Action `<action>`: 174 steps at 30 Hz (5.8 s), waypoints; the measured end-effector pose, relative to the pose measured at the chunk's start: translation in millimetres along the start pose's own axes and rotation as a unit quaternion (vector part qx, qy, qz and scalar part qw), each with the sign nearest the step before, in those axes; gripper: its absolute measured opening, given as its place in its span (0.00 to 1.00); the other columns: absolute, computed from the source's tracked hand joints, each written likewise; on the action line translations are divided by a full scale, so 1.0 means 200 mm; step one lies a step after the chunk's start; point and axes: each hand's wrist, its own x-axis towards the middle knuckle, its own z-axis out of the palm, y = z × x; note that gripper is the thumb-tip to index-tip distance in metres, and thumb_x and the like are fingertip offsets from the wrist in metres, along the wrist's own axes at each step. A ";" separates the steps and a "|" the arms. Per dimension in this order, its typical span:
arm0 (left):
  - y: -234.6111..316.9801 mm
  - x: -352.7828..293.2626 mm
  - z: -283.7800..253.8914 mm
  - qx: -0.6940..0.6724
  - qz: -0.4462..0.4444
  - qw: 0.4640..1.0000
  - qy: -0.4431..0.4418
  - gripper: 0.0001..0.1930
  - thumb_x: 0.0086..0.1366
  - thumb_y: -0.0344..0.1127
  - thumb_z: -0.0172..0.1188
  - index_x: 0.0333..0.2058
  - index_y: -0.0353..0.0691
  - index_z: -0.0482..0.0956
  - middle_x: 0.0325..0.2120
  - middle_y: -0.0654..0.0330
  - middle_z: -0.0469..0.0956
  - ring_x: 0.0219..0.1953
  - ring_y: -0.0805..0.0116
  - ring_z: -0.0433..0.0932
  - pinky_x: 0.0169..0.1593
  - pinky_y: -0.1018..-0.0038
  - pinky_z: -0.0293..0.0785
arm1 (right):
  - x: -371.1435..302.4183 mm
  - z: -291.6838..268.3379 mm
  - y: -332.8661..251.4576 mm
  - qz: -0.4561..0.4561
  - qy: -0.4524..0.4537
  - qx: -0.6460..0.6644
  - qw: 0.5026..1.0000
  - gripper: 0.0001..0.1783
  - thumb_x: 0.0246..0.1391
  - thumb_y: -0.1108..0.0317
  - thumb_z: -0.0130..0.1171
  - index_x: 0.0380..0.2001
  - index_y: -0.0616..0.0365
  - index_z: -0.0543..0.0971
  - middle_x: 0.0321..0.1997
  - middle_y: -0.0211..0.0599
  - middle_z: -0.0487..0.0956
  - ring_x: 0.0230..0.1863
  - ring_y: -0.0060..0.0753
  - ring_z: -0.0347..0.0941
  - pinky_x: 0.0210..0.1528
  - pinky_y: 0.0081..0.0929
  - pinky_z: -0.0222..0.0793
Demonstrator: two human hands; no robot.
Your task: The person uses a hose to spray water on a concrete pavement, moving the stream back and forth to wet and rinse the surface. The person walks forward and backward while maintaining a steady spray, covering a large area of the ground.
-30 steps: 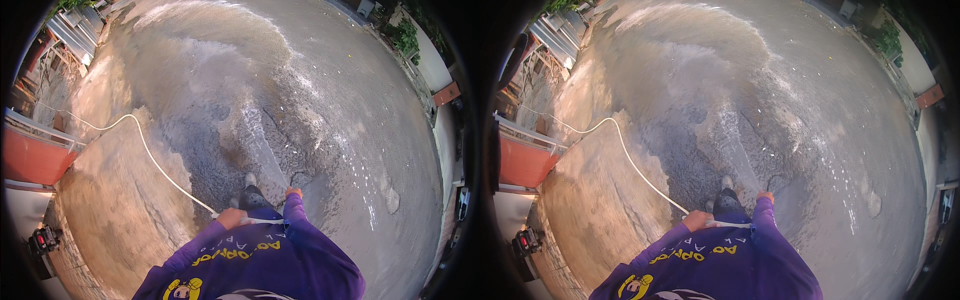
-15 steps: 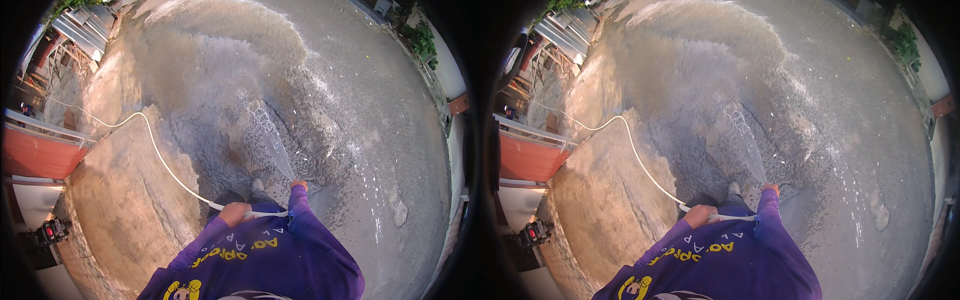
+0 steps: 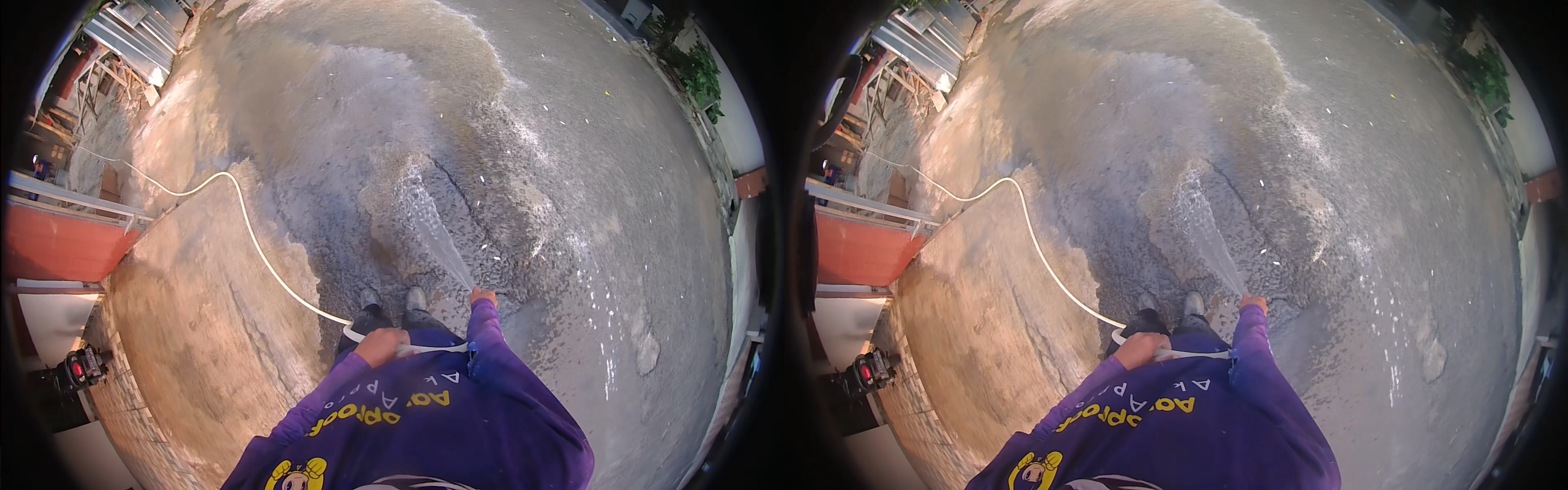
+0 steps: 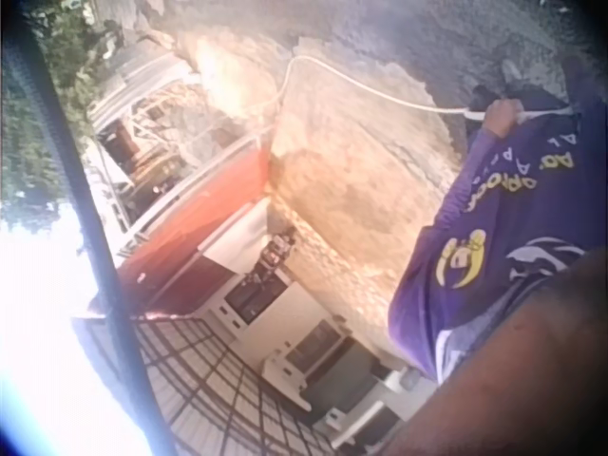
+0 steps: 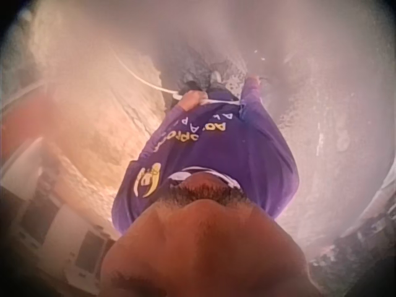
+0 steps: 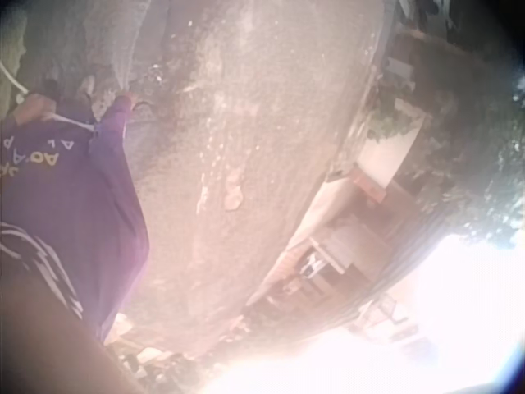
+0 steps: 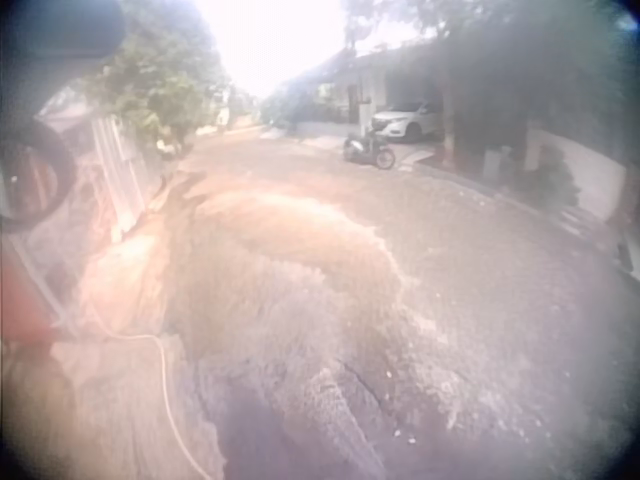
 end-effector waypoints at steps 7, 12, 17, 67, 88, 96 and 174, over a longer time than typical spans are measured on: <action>-0.04 0.01 -0.02 0.013 0.010 1.000 0.003 0.16 0.61 0.51 0.68 0.34 0.43 0.81 0.33 0.50 0.77 0.39 0.44 0.79 0.43 0.54 0.75 | 0.06 -0.01 0.02 -0.117 -0.014 -0.037 0.992 0.31 0.56 0.41 0.53 0.46 0.57 0.84 0.51 0.53 0.83 0.54 0.55 0.79 0.60 0.44 0.72; -0.05 0.01 -0.02 0.017 0.008 1.000 -0.005 0.16 0.62 0.50 0.67 0.33 0.43 0.80 0.33 0.49 0.76 0.40 0.44 0.79 0.43 0.54 0.75 | 0.05 0.08 0.01 -0.070 0.001 -0.033 0.997 0.26 0.55 0.43 0.57 0.44 0.52 0.86 0.49 0.52 0.83 0.52 0.55 0.80 0.59 0.45 0.73; -0.05 -0.02 -0.02 0.029 0.031 0.999 0.031 0.15 0.62 0.49 0.67 0.32 0.44 0.80 0.29 0.54 0.75 0.36 0.48 0.80 0.40 0.57 0.75 | 0.07 0.11 0.01 -0.175 0.007 -0.031 0.984 0.24 0.55 0.43 0.58 0.42 0.50 0.87 0.45 0.51 0.84 0.49 0.55 0.81 0.56 0.46 0.73; -0.03 0.04 0.01 0.028 0.061 0.997 -0.023 0.13 0.62 0.45 0.67 0.37 0.44 0.80 0.34 0.53 0.76 0.39 0.45 0.79 0.43 0.54 0.76 | -0.31 -0.54 0.15 0.205 0.122 0.193 0.952 0.28 0.56 0.44 0.59 0.46 0.58 0.85 0.51 0.54 0.83 0.54 0.54 0.80 0.58 0.45 0.74; 0.05 0.25 -0.02 0.067 0.142 0.977 -0.141 0.19 0.66 0.56 0.61 0.37 0.44 0.80 0.30 0.52 0.81 0.38 0.47 0.82 0.42 0.53 0.75 | -0.43 -0.73 0.60 0.220 0.197 0.158 0.942 0.25 0.56 0.46 0.57 0.43 0.54 0.87 0.45 0.55 0.85 0.51 0.56 0.82 0.56 0.46 0.76; -0.01 0.42 -0.15 0.055 0.156 0.972 -0.167 0.24 0.63 0.59 0.65 0.32 0.39 0.81 0.30 0.49 0.78 0.39 0.45 0.80 0.45 0.55 0.75 | -0.49 -0.85 0.54 0.249 0.233 0.194 0.920 0.25 0.57 0.48 0.56 0.43 0.57 0.86 0.46 0.56 0.84 0.52 0.56 0.81 0.57 0.46 0.75; 1.55 2.13 0.21 -0.006 0.039 0.998 0.038 0.23 0.62 0.55 0.65 0.29 0.37 0.82 0.29 0.49 0.77 0.36 0.45 0.79 0.41 0.54 0.74 | 1.81 -2.31 0.14 -0.114 0.094 -0.060 0.987 0.32 0.59 0.43 0.53 0.46 0.65 0.83 0.51 0.58 0.82 0.53 0.56 0.80 0.60 0.46 0.73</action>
